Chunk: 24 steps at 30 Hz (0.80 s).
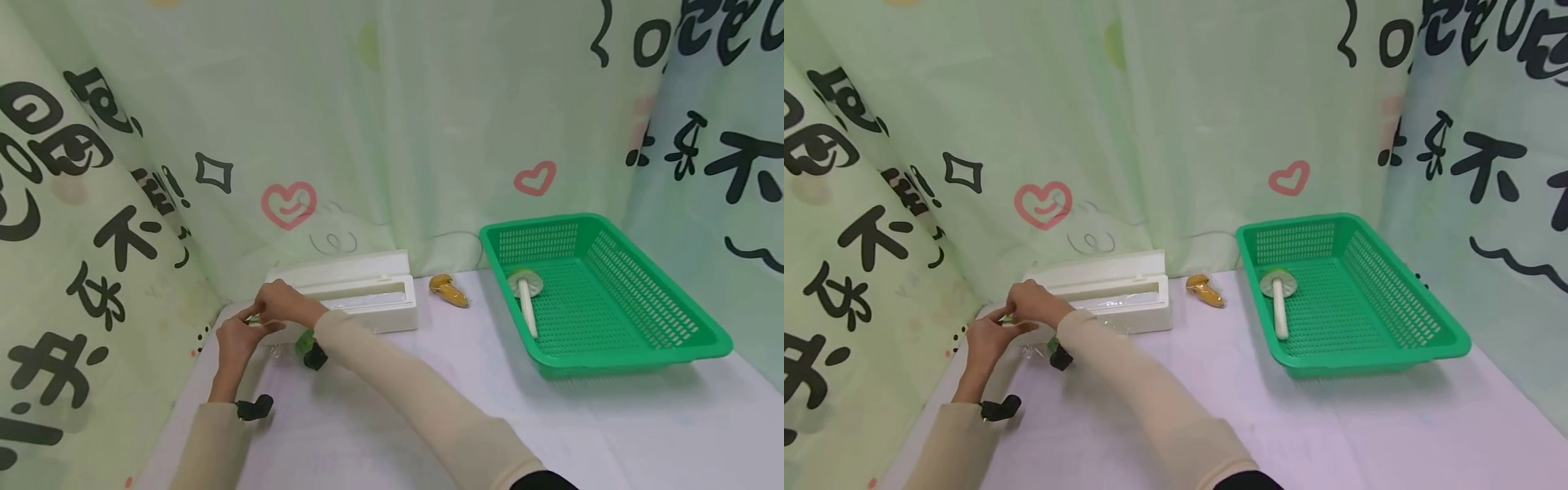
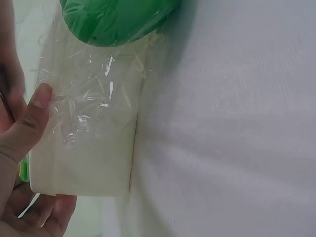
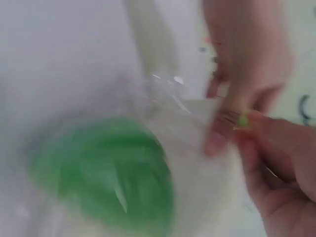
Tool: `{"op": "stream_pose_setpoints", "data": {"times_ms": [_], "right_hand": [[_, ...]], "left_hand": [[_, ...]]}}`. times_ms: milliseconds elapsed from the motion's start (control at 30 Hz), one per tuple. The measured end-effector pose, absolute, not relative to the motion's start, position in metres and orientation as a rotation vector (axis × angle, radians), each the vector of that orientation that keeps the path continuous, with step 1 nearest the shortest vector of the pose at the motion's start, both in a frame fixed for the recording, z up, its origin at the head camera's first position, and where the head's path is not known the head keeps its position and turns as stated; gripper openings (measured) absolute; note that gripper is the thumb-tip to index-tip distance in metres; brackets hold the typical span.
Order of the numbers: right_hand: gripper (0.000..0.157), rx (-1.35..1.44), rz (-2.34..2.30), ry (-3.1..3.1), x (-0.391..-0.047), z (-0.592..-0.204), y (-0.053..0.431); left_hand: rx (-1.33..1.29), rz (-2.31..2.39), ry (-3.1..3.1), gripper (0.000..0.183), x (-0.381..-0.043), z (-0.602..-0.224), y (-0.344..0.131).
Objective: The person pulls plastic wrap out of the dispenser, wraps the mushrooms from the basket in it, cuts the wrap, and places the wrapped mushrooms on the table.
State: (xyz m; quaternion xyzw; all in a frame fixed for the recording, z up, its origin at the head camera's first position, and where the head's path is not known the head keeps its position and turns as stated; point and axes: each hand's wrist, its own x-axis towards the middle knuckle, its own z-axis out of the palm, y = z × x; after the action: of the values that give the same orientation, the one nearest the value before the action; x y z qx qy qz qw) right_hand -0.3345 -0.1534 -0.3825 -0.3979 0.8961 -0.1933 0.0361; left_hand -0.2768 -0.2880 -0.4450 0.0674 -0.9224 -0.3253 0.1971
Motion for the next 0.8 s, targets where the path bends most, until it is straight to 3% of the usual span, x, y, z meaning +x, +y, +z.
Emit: {"op": "stream_pose_setpoints", "data": {"times_ms": [100,300,633,800], "right_hand": [[0.032,-1.342,-0.551,2.643,-0.331,-0.373,-0.127],[0.033,-1.389,-0.503,2.687,-0.322,-0.361,-0.062],[0.03,-1.148,-0.481,2.851,-0.295,-0.37,0.025],[0.023,-0.929,-0.498,2.949,-0.277,-0.388,0.041]], "left_hand": [[0.18,-0.892,-2.611,0.074,-0.275,-0.447,-0.288],[0.183,-0.884,-2.665,0.08,-0.273,-0.441,-0.287],[0.159,-0.977,-2.757,0.081,-0.271,-0.431,-0.281],[0.046,-0.979,-2.678,0.065,-0.268,-0.435,-0.273]]}}
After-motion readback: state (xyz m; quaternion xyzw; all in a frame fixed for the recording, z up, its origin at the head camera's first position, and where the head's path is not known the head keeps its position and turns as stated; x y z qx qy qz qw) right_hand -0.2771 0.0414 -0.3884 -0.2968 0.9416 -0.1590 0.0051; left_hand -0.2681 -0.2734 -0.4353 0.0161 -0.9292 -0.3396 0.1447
